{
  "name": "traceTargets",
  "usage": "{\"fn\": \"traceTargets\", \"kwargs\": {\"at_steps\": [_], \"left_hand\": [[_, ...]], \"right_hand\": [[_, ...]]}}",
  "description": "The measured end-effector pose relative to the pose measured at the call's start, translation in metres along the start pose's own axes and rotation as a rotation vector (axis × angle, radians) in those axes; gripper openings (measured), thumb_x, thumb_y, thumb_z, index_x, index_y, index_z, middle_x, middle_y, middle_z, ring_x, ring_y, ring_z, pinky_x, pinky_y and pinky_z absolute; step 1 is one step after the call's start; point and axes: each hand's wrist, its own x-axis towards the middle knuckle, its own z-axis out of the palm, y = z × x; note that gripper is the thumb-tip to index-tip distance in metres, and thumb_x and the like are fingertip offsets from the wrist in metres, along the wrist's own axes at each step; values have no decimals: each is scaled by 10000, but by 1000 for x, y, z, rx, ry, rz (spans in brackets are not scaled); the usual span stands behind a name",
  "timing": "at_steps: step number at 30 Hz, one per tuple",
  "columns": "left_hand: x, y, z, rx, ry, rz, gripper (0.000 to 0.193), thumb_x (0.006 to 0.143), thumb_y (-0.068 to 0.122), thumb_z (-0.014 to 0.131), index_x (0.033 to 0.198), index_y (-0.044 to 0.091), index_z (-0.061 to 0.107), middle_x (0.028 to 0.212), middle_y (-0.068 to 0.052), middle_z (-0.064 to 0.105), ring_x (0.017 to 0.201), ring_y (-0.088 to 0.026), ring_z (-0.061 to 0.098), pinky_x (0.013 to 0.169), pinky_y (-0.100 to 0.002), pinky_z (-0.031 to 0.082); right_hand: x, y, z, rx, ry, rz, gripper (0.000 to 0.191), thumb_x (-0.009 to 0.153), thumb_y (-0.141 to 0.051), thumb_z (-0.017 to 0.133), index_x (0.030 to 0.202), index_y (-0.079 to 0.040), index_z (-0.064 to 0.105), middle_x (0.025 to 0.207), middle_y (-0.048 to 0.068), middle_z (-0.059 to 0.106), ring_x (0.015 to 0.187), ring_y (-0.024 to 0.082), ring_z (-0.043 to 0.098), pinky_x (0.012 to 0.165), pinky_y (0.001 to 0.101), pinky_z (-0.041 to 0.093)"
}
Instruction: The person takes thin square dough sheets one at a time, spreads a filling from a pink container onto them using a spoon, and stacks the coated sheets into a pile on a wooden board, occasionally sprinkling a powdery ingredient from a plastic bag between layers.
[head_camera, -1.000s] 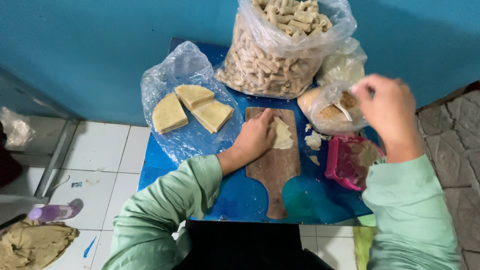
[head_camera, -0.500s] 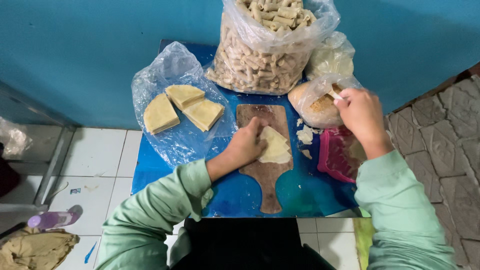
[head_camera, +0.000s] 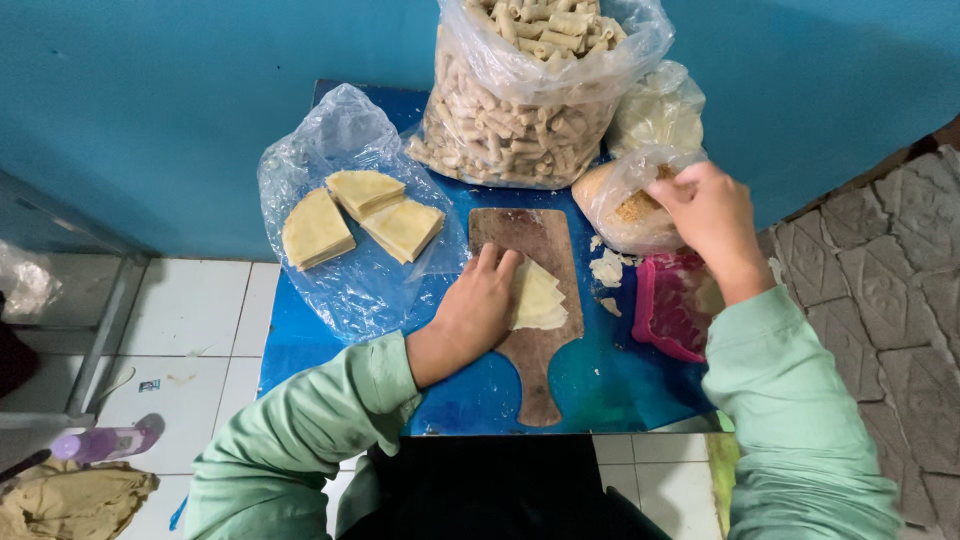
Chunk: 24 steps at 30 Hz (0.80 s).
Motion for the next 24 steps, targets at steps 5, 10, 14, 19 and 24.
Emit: {"fn": "traceTargets", "kwargs": {"at_steps": [5, 10, 14, 19, 24], "left_hand": [[-1, 6, -6, 208, 17, -13, 358, 790, 103, 688, 1133, 72, 590, 1124, -146, 572, 1050, -363, 591, 797, -464, 526], [-3, 7, -5, 228, -6, -32, 276, 862, 210, 706, 1086, 80, 610, 1099, -133, 605, 1034, -346, 613, 790, -483, 516], [-4, 6, -7, 180, -31, -37, 234, 852, 224, 701, 1021, 81, 624, 1060, -125, 664, 1004, -334, 653, 781, -487, 520], [-3, 5, -8, 189, -86, -89, 201, 897, 265, 682, 972, 85, 633, 999, -126, 695, 955, -331, 685, 759, -500, 526], [-2, 1, -9, 176, -91, -83, 212, 889, 273, 683, 951, 73, 652, 972, -137, 707, 917, -344, 699, 745, -499, 543]], "right_hand": [[-2, -2, -1, -251, -160, 114, 296, 874, -383, 811, 943, -96, 808, 930, 162, 754, 893, 385, 716, 810, 481, 553], [-2, 11, -10, -202, -42, 56, 186, 935, -282, 762, 967, -99, 755, 926, 147, 760, 889, 377, 713, 779, 476, 549], [-6, 22, -20, -107, -2, 32, 95, 975, -161, 670, 1000, -115, 750, 928, 116, 774, 895, 334, 733, 808, 443, 557], [-11, 24, -16, -24, -54, 34, 136, 919, -138, 685, 1003, -94, 783, 887, 116, 755, 823, 302, 727, 756, 409, 557], [-9, 33, -10, 180, -17, 174, 136, 967, -102, 655, 1026, -40, 761, 845, 89, 770, 786, 165, 725, 738, 321, 542]]}}
